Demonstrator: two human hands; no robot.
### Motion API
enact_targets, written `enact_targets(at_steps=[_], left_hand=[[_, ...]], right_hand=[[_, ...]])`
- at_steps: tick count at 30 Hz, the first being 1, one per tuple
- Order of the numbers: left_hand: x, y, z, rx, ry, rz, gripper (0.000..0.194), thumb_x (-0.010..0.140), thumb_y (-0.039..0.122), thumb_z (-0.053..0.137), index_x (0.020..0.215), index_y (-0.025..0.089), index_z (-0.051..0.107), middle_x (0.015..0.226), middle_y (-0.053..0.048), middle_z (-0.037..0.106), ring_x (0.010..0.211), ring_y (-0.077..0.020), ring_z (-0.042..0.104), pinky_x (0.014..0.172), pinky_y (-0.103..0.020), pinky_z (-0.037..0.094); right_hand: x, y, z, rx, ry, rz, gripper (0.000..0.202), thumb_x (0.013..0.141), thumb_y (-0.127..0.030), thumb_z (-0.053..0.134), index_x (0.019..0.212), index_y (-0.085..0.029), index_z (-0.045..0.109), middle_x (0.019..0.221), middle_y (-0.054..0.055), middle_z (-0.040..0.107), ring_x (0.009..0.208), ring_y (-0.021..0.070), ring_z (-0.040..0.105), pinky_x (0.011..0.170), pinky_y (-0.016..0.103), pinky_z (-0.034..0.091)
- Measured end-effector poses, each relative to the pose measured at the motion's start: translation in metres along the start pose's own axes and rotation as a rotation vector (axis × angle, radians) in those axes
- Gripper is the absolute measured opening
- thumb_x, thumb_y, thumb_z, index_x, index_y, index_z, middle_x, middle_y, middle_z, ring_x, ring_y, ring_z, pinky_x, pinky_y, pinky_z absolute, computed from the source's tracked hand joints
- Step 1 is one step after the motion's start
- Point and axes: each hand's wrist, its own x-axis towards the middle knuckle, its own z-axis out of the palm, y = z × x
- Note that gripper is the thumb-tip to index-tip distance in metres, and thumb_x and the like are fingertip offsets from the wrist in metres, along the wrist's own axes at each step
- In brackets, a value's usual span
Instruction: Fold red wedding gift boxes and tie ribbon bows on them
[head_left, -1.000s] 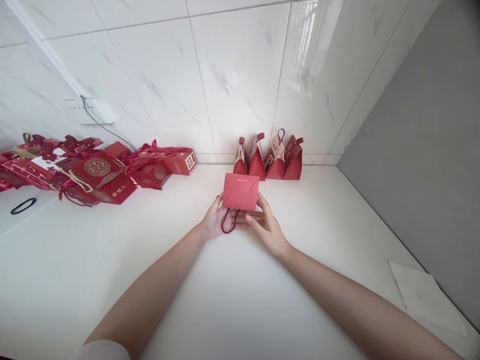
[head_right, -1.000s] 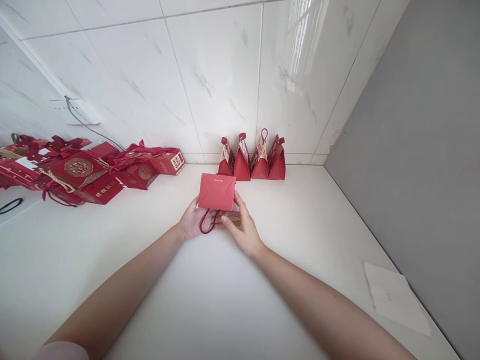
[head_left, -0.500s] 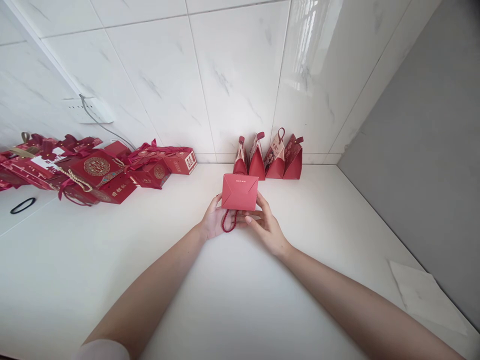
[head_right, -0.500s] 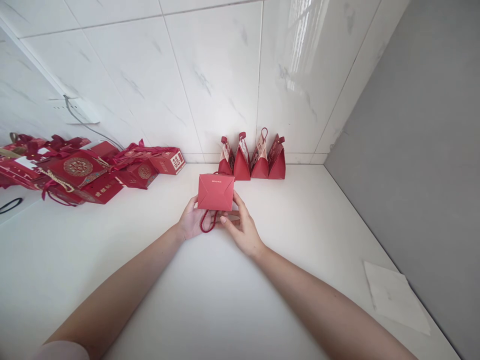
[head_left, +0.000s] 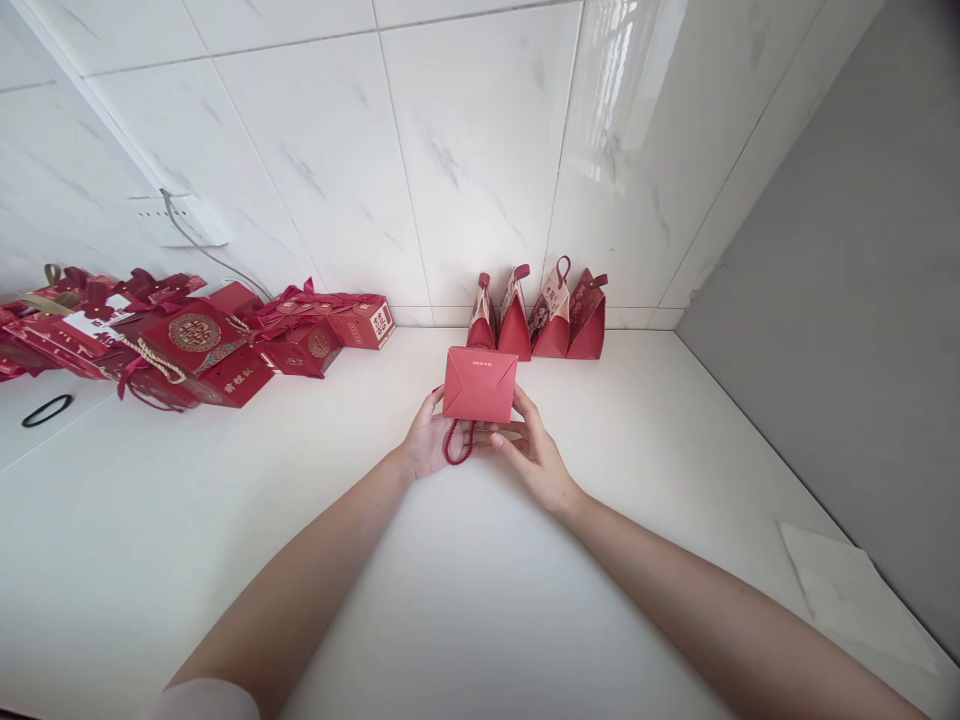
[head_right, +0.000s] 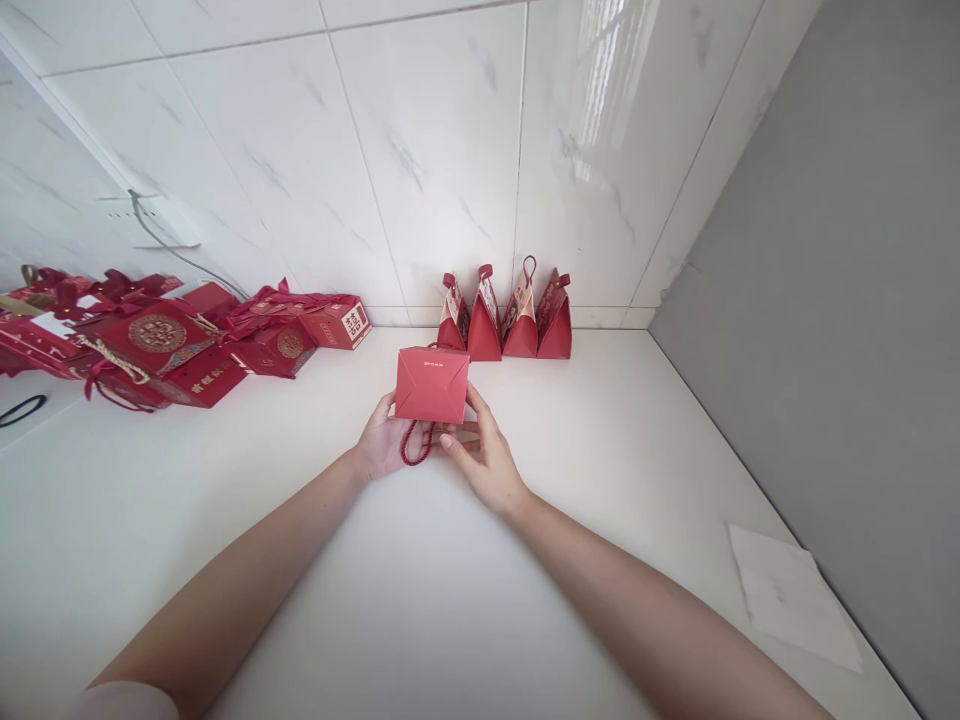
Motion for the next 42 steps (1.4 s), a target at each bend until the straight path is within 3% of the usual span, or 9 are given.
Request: enact_targets(at_steps=[18,24,28,33,38,42], left_hand=[[-0.002,0.002,0.000,0.025,0.002,-0.002,0.075,0.087,0.070,0.035,0.127,0.010,0.060,0.113,-0.019,0.070,0.104,-0.0315,0.065,0.096,-0.045,0.048],[-0.005,0.003,0.010,0.011,-0.033,0.133,0.070,0.090,0.064,0.037,0.133,0.012,0.056,0.126,-0.018,0.065,0.116,-0.0373,0.061,0.102,-0.057,0.040],[-0.003,0.000,0.003,0.035,-0.070,0.137,0.073,0.087,0.067,0.043,0.133,0.012,0.056,0.126,-0.019,0.065,0.119,-0.0392,0.059,0.106,-0.060,0.035],[-0.002,-0.007,-0.012,0.115,-0.102,0.128,0.061,0.083,0.056,0.061,0.128,0.014,0.059,0.125,-0.017,0.066,0.120,-0.0358,0.060,0.108,-0.056,0.035],[-0.002,-0.007,-0.010,0.168,-0.125,0.137,0.060,0.080,0.048,0.071,0.129,0.016,0.058,0.126,-0.015,0.066,0.119,-0.0338,0.060,0.106,-0.051,0.040],[-0.002,-0.007,-0.011,0.218,-0.039,0.150,0.053,0.074,0.039,0.078,0.120,0.017,0.063,0.116,-0.012,0.070,0.104,-0.0278,0.067,0.089,-0.041,0.052]], right_hand=[[-0.001,0.004,-0.001,0.015,-0.014,-0.013,0.071,0.092,-0.042,0.060,0.152,-0.041,0.022,0.155,0.005,0.033,0.115,0.0268,0.059,0.089,0.046,0.055],[-0.002,0.001,-0.001,0.127,-0.040,-0.023,0.061,0.093,-0.047,0.057,0.149,-0.036,0.034,0.147,0.005,0.046,0.115,0.0260,0.059,0.095,0.045,0.051],[-0.002,0.000,-0.002,0.174,-0.050,0.001,0.051,0.099,-0.052,0.043,0.145,-0.033,0.038,0.140,0.005,0.054,0.118,0.0257,0.059,0.092,0.043,0.052],[-0.001,0.006,-0.003,0.175,-0.003,0.078,0.049,0.099,-0.059,0.034,0.139,-0.031,0.043,0.135,0.006,0.058,0.114,0.0269,0.062,0.091,0.044,0.051],[0.004,0.007,-0.005,0.274,-0.002,0.111,0.059,0.098,-0.065,0.022,0.135,-0.029,0.050,0.131,0.007,0.061,0.111,0.0289,0.063,0.088,0.045,0.052],[0.007,0.006,-0.006,0.320,0.006,0.114,0.059,0.098,-0.065,0.021,0.133,-0.030,0.054,0.131,0.005,0.062,0.117,0.0284,0.060,0.090,0.044,0.052]])
